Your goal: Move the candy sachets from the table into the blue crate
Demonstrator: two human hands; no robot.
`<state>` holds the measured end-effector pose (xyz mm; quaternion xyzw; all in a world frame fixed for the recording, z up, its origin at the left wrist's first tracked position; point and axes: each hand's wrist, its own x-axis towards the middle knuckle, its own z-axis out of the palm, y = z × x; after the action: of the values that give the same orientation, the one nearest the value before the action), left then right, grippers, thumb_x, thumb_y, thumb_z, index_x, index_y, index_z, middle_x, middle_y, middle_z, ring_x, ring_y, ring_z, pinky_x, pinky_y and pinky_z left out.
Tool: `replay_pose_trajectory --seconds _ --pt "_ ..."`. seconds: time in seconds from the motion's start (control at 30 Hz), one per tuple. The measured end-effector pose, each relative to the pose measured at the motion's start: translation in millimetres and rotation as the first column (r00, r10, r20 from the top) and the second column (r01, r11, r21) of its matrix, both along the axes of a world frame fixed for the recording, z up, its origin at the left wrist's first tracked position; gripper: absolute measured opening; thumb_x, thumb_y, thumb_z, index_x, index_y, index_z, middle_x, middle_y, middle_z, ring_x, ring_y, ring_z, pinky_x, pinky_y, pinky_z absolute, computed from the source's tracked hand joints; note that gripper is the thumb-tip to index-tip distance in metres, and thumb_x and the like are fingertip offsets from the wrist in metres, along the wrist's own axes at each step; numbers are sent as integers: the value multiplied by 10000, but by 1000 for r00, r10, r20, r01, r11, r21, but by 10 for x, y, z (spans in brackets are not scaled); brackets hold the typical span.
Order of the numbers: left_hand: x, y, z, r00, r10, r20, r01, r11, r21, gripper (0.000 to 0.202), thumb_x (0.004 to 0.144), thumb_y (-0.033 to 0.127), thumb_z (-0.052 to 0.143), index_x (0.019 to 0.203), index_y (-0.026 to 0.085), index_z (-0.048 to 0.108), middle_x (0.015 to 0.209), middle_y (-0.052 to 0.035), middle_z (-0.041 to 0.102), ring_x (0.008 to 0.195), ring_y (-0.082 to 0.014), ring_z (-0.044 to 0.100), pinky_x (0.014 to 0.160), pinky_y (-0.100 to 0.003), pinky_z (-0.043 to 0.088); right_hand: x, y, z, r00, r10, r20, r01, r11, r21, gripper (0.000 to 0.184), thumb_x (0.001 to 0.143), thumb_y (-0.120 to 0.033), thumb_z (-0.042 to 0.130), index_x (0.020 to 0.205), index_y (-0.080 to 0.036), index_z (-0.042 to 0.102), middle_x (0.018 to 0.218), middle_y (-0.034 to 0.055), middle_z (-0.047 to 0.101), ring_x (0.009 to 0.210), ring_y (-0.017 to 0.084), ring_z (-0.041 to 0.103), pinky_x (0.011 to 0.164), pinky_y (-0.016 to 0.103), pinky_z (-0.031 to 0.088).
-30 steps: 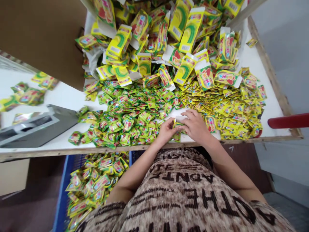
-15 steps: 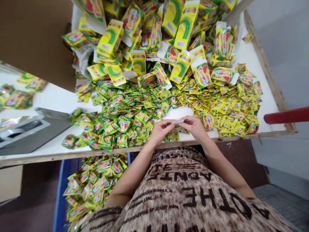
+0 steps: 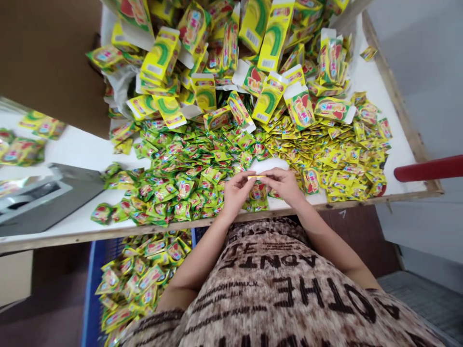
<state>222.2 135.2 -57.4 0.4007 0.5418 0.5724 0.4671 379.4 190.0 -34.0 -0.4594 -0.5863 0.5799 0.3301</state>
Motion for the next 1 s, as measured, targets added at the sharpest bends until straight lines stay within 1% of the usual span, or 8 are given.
replay_pose_trajectory --seconds 0.23,0.43,0.6,0.7,0.77,0.87,0.93,1.0 --pt "-142 -43 -102 946 -62 -318 161 941 298 173 808 260 720 962 183 730 993 -86 727 982 -197 667 921 -358 515 52 -176 -100 988 -32 152 -31 920 392 180 841 -339 677 962 -230 753 933 64 665 830 175 639 742 317 551" --pt "-97 -63 -109 884 -141 -445 285 919 274 215 855 245 660 1061 196 701 951 -76 682 921 -171 629 828 -318 510 210 -350 -145 944 -62 324 -160 773 613 287 953 -223 474 1151 -225 683 1060 98 618 968 180 611 845 323 534" --pt "-172 -54 2 978 -17 -208 51 986 161 262 833 281 684 1090 247 720 941 -57 656 840 -153 607 774 -289 500 604 -342 -164 696 -338 633 -120 814 568 315 911 -205 496 1189 -181 645 1150 150 625 1115 299 531 988 515 447" --pt "-485 -169 178 994 -107 25 108 994 -31 289 756 317 754 1039 261 741 988 -67 679 811 -175 633 710 -295 524 589 -405 -232 608 -265 748 -200 861 467 418 856 -153 531 1270 -115 580 1337 193 536 1267 361 412 1042 574 378" --pt "-796 -324 352 950 -312 33 313 936 -158 267 711 332 783 968 261 766 985 -81 691 799 -206 645 679 -316 537 481 -423 -252 669 -154 727 -274 858 434 441 859 -109 484 1292 -108 565 1365 177 525 1286 329 411 1064 523 383" --pt "-1305 -690 565 761 -649 -10 595 704 -388 227 744 372 738 951 287 775 968 -80 703 840 -247 653 732 -361 546 375 -320 -220 786 -90 612 -258 851 457 411 889 -94 406 1234 -163 618 1234 122 622 1165 259 528 1028 443 433" --pt "-1618 -1020 550 653 -757 36 649 534 -542 247 783 415 680 979 292 767 986 -73 710 889 -260 658 803 -377 539 391 -174 -198 796 -177 579 -147 871 468 352 906 -136 413 1151 -186 661 1116 112 657 1057 256 581 967 435 466" --pt "-1886 -1400 359 670 -742 24 553 477 -683 297 762 478 667 950 270 766 1005 -67 720 928 -271 664 852 -374 526 442 -17 -211 731 -251 635 -89 887 452 274 910 -233 481 1086 -165 678 1053 135 647 1003 288 589 913 452 476"
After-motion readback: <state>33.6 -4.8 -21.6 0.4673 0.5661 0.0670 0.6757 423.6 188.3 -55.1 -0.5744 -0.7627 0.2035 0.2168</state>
